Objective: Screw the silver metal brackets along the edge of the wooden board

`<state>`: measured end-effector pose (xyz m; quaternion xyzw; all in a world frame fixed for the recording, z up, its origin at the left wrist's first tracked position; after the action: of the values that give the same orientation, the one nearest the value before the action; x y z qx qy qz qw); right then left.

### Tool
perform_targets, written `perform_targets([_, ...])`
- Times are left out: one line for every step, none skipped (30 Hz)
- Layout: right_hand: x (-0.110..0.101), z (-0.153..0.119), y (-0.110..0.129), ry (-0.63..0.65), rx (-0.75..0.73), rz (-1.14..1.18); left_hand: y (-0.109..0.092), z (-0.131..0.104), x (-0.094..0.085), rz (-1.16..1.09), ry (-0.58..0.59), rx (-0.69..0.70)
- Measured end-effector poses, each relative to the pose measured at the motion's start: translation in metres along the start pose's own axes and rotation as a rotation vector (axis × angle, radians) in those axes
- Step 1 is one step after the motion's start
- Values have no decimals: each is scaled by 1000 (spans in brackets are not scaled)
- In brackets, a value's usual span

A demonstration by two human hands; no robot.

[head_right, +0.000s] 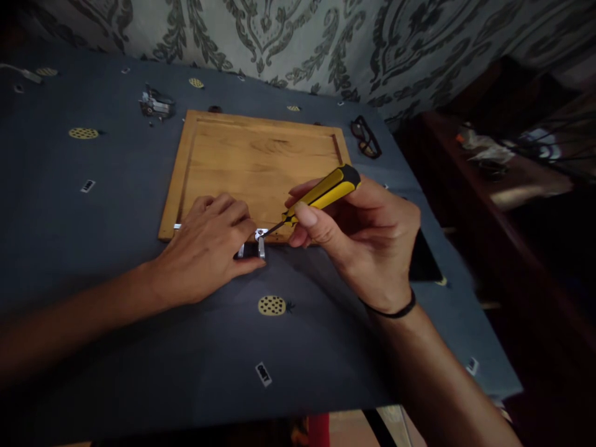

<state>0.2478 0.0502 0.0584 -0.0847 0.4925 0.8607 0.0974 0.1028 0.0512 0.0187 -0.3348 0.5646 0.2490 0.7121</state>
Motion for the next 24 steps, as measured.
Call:
perform_targets([0,1,0,-3,-8,7,0,0,0,0,-4,1])
perform_targets([1,2,0,1,-20,21,0,0,0,2,-9,3])
perform_targets([1,3,0,7,-38,39,0,0,0,5,-13,4])
perform_targets([2,3,1,14,-59,57,0,0,0,6,-15,7])
perform_targets([3,4,2,23,-77,74,-1,0,-1,7,-16,10])
perform_targets([3,4,2,29,-91,84,-1,0,-1,8,-19,11])
perform_targets([4,4,2,36,-102,90,-1,-1,-1,7,-22,11])
perform_targets([4,4,3,40,-108,93,-1,-1,-1,5,-26,10])
perform_targets([3,4,2,36,-102,90,-1,-1,-2,1,-27,11])
perform_targets([3,3,2,35,-89,86,-1,-1,-2,-4,-23,10])
perform_targets([3,2,1,39,-73,86,-1,-1,-1,-10,-17,8])
perform_targets([3,1,0,47,-57,88,0,-1,-1,-15,-9,7])
perform_targets([3,1,-1,58,-37,90,0,-1,0,-20,0,5])
perform_targets([3,0,-2,64,-21,86,0,-1,0,-22,8,2])
perform_targets([3,0,-2,65,-15,76,0,0,1,-23,13,-2])
perform_targets([3,1,-2,60,-20,62,0,0,1,-24,17,-4])
perform_targets([2,1,-1,46,-30,47,0,0,1,-24,19,-5])
perform_targets([2,2,0,33,-41,32,0,0,1,-25,20,-4])
perform_targets([2,2,2,24,-57,23,0,0,1,-25,20,-5])
perform_targets([3,3,3,19,-74,20,0,0,1,-26,19,-4])
perform_targets([4,3,4,16,-82,19,0,0,1,-27,16,-2])
perform_targets([5,2,4,7,-86,17,0,0,1,-26,13,-1])
perform_targets([5,1,4,-4,-87,13,-1,0,1,-26,9,-1])
perform_targets([5,1,3,-13,-89,10,-1,-1,1,-25,5,0])
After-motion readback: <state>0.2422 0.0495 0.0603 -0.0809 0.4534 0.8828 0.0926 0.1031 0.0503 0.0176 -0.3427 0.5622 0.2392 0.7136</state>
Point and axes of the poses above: each hand's wrist, its own z-axis towards the middle knuckle, its own x-axis out of the palm, y = z × x, the point moved 7 cm from there along z, towards the middle knuckle
